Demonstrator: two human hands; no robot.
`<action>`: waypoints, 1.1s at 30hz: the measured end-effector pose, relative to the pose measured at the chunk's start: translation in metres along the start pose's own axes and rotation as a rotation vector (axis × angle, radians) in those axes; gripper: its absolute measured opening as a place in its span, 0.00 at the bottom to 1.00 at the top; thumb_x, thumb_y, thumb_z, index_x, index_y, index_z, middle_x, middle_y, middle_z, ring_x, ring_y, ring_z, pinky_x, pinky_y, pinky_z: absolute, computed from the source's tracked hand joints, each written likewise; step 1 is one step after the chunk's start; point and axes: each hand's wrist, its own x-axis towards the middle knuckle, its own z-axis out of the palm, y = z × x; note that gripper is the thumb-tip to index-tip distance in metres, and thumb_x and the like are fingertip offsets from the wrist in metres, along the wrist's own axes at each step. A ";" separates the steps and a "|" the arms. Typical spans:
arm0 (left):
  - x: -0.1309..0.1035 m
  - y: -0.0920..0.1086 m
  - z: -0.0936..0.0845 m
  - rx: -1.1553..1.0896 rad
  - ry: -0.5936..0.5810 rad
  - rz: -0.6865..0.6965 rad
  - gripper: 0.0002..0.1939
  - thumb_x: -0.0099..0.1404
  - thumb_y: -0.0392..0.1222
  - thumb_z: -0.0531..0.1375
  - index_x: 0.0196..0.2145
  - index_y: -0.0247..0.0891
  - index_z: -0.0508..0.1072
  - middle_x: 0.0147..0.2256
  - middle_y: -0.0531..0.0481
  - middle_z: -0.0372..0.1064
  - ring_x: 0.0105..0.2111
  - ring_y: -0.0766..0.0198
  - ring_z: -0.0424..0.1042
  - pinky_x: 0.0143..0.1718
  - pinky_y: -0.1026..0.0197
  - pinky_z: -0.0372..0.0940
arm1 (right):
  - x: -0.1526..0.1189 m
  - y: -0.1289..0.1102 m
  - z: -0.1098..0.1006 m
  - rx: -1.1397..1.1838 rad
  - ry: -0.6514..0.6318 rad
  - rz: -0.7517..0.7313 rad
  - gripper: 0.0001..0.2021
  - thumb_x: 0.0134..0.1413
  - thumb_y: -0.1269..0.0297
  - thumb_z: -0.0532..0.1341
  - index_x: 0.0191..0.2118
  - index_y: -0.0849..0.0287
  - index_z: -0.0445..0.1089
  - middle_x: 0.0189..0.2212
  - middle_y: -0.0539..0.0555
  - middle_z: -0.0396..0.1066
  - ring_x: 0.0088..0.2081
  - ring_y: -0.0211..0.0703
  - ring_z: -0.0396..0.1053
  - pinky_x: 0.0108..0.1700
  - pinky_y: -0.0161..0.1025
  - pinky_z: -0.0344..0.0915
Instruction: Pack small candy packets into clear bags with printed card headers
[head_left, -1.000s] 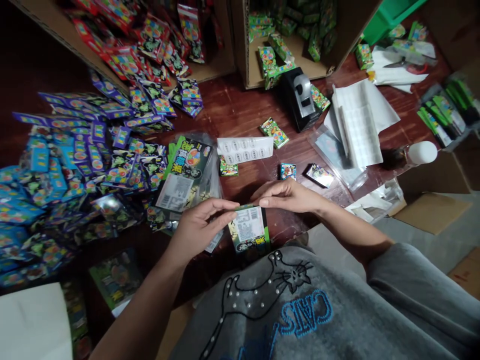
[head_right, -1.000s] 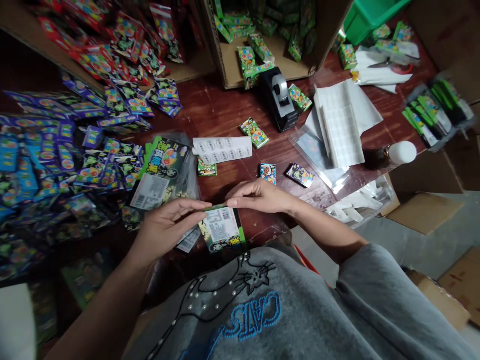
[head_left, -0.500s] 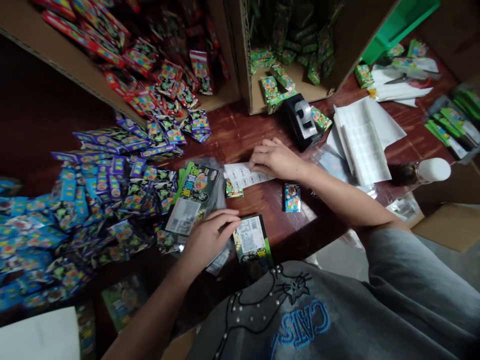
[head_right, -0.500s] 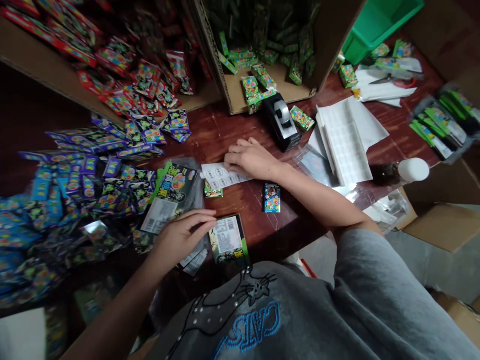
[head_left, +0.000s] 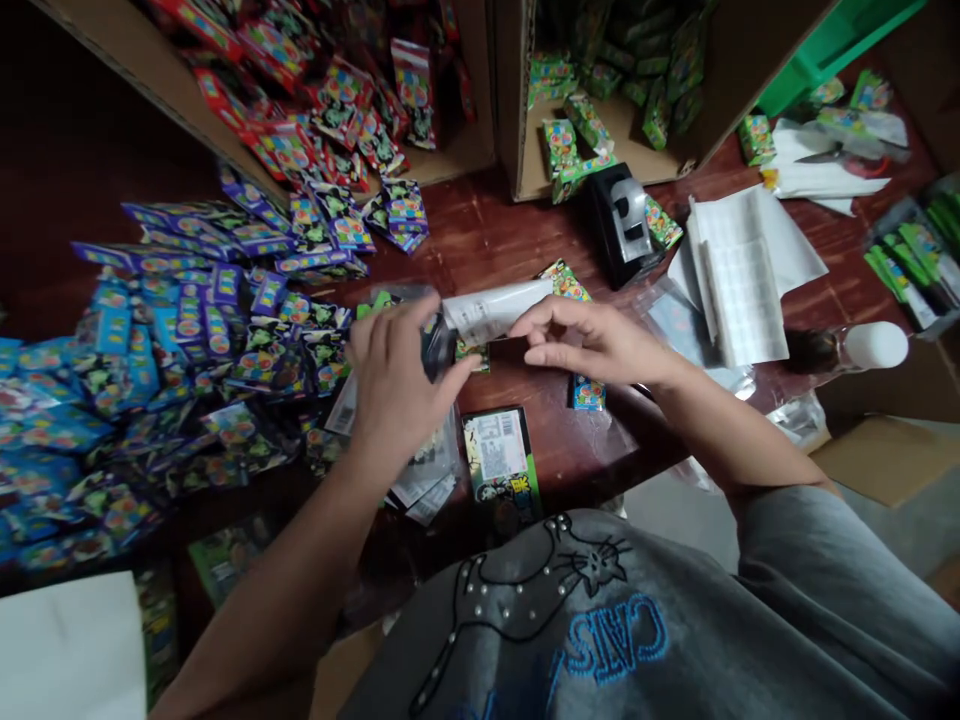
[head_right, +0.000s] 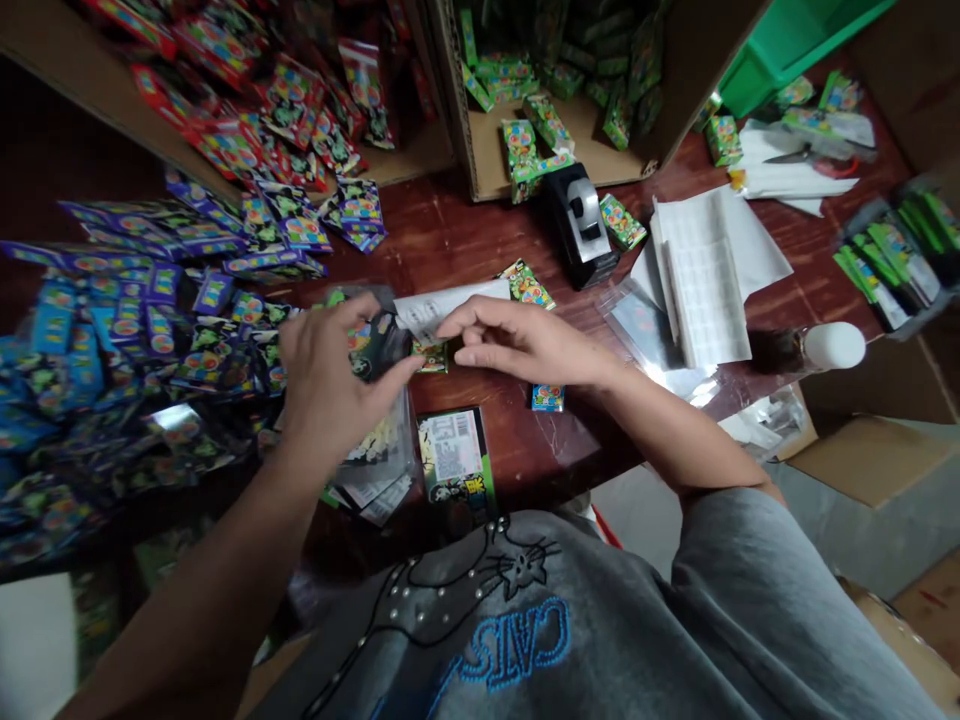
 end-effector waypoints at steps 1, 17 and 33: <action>-0.016 0.003 -0.001 0.043 -0.034 0.013 0.27 0.67 0.50 0.70 0.61 0.45 0.75 0.58 0.40 0.74 0.64 0.38 0.66 0.70 0.35 0.55 | -0.003 0.001 0.007 0.091 -0.042 0.031 0.14 0.74 0.59 0.64 0.58 0.58 0.68 0.37 0.48 0.69 0.38 0.38 0.68 0.44 0.37 0.65; -0.073 0.022 -0.023 -0.280 -0.329 -0.249 0.14 0.70 0.51 0.63 0.44 0.43 0.86 0.41 0.49 0.86 0.38 0.57 0.82 0.42 0.57 0.72 | -0.008 -0.006 0.070 -0.067 -0.233 0.172 0.34 0.65 0.72 0.67 0.71 0.62 0.54 0.42 0.51 0.73 0.39 0.40 0.70 0.44 0.40 0.67; -0.082 0.007 -0.019 -0.508 -0.268 -0.261 0.19 0.56 0.51 0.76 0.35 0.40 0.74 0.31 0.52 0.79 0.30 0.61 0.79 0.30 0.63 0.71 | -0.050 -0.018 0.093 -0.304 0.058 0.078 0.44 0.77 0.54 0.59 0.83 0.50 0.30 0.60 0.59 0.77 0.62 0.56 0.71 0.68 0.60 0.59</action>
